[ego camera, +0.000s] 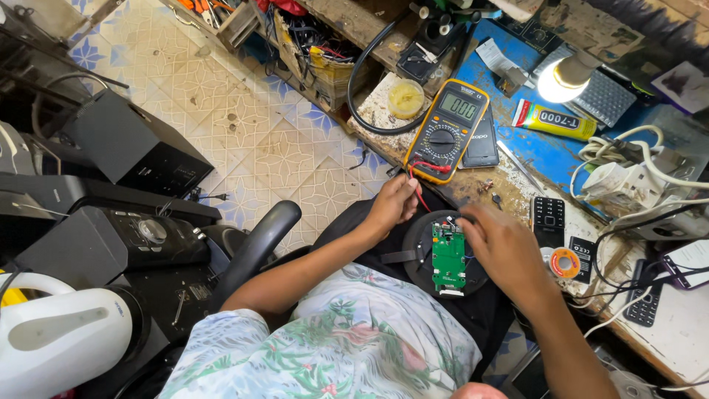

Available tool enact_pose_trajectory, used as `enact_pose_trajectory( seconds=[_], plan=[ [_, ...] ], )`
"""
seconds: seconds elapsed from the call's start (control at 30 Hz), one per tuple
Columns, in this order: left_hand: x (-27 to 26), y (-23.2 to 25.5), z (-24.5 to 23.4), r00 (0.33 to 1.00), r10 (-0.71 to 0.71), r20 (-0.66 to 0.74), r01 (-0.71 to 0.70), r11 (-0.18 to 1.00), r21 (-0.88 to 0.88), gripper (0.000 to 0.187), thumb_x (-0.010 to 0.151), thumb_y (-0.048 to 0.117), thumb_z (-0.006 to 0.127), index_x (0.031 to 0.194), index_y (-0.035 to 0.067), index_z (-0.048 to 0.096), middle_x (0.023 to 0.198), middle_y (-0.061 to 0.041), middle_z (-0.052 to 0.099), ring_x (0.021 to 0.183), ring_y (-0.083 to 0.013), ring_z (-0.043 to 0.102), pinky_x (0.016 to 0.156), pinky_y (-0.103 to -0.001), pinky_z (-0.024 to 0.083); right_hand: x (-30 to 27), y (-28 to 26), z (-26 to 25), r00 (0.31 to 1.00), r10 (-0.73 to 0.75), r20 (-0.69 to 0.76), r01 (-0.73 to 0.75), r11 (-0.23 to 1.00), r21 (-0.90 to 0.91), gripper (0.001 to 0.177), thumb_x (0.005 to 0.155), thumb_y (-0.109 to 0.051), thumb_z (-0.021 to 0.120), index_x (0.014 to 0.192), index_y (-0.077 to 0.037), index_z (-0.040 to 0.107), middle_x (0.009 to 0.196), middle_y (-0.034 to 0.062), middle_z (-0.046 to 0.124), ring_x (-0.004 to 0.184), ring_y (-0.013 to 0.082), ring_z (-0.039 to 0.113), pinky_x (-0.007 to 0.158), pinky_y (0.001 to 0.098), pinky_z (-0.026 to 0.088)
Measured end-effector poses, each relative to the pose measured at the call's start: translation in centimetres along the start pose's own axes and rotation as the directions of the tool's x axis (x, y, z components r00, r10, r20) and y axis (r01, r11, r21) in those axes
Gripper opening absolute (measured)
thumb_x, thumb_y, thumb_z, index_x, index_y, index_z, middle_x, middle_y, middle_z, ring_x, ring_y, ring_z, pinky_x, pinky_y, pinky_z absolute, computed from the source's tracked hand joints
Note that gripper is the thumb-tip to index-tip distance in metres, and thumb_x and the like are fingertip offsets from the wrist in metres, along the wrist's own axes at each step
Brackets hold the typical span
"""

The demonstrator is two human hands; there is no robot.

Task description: The person holds a green circuit board on their lap and uses multimeter probes to test various points on the board. They then use a soldering iron to solder a wire onto the circuit board.

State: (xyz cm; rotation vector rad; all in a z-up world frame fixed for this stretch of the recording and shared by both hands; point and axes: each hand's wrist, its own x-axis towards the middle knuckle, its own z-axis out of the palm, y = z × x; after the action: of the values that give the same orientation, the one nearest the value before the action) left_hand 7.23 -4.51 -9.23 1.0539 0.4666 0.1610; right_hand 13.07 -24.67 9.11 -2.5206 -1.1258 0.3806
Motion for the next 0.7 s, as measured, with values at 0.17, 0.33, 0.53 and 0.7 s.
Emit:
enact_pose_trajectory(
  seconds=[0.17, 0.33, 0.53, 0.7],
  plan=[
    [1.9, 2.5, -0.4, 0.924, -0.31, 0.224, 0.379, 0.82, -0.428, 0.017, 0.106, 0.023, 0.052, 0.106, 0.007, 0.059, 0.07, -0.002, 0.053, 0.044, -0.0154, 0.055, 0.026, -0.021, 0.032, 5.2, -0.9, 2.3, 0.992, -0.123, 0.005, 0.123, 0.991, -0.052, 0.037, 0.099, -0.039, 0.063, 0.12, -0.009, 0.068, 0.088, 0.0155, 0.067, 0.091, 0.0426, 0.069, 0.076, 0.0528, 0.055],
    [1.3, 6.0, -0.5, 0.924, -0.262, 0.278, 0.373, 0.781, -0.501, 0.023, 0.105, 0.023, 0.057, 0.104, 0.002, 0.064, 0.081, -0.009, 0.069, 0.05, -0.0135, 0.059, 0.031, -0.017, 0.034, 7.9, -0.4, 4.7, 0.981, -0.042, 0.189, 0.047, 0.999, -0.021, 0.032, 0.096, -0.036, 0.062, 0.097, -0.004, 0.069, 0.088, 0.0254, 0.069, 0.096, 0.0501, 0.067, 0.084, 0.062, 0.052],
    [-1.2, 6.9, 0.9, 0.994, 0.023, 0.106, 0.013, 0.945, -0.326, 0.042, 0.113, 0.035, 0.046, 0.115, -0.002, 0.064, 0.079, -0.009, 0.064, 0.045, -0.0131, 0.056, 0.028, -0.018, 0.033, 9.2, -0.8, 1.8, 0.982, -0.018, 0.186, -0.044, 0.945, 0.323, 0.03, 0.101, -0.028, 0.055, 0.083, -0.005, 0.062, 0.075, 0.0267, 0.07, 0.091, 0.0533, 0.066, 0.078, 0.0611, 0.049],
    [-2.9, 3.1, 1.6, 0.908, 0.319, 0.273, -0.395, 0.867, 0.302, 0.024, 0.094, 0.019, 0.077, 0.116, 0.009, 0.076, 0.074, -0.004, 0.065, 0.056, -0.0077, 0.055, 0.045, -0.021, 0.043, 11.6, 1.0, 2.1, 0.973, -0.066, 0.223, -0.205, 0.205, 0.957, 0.032, 0.108, -0.031, 0.051, 0.113, -0.001, 0.063, 0.065, 0.0057, 0.056, 0.054, 0.0134, 0.054, 0.049, 0.0244, 0.046]
  ],
)
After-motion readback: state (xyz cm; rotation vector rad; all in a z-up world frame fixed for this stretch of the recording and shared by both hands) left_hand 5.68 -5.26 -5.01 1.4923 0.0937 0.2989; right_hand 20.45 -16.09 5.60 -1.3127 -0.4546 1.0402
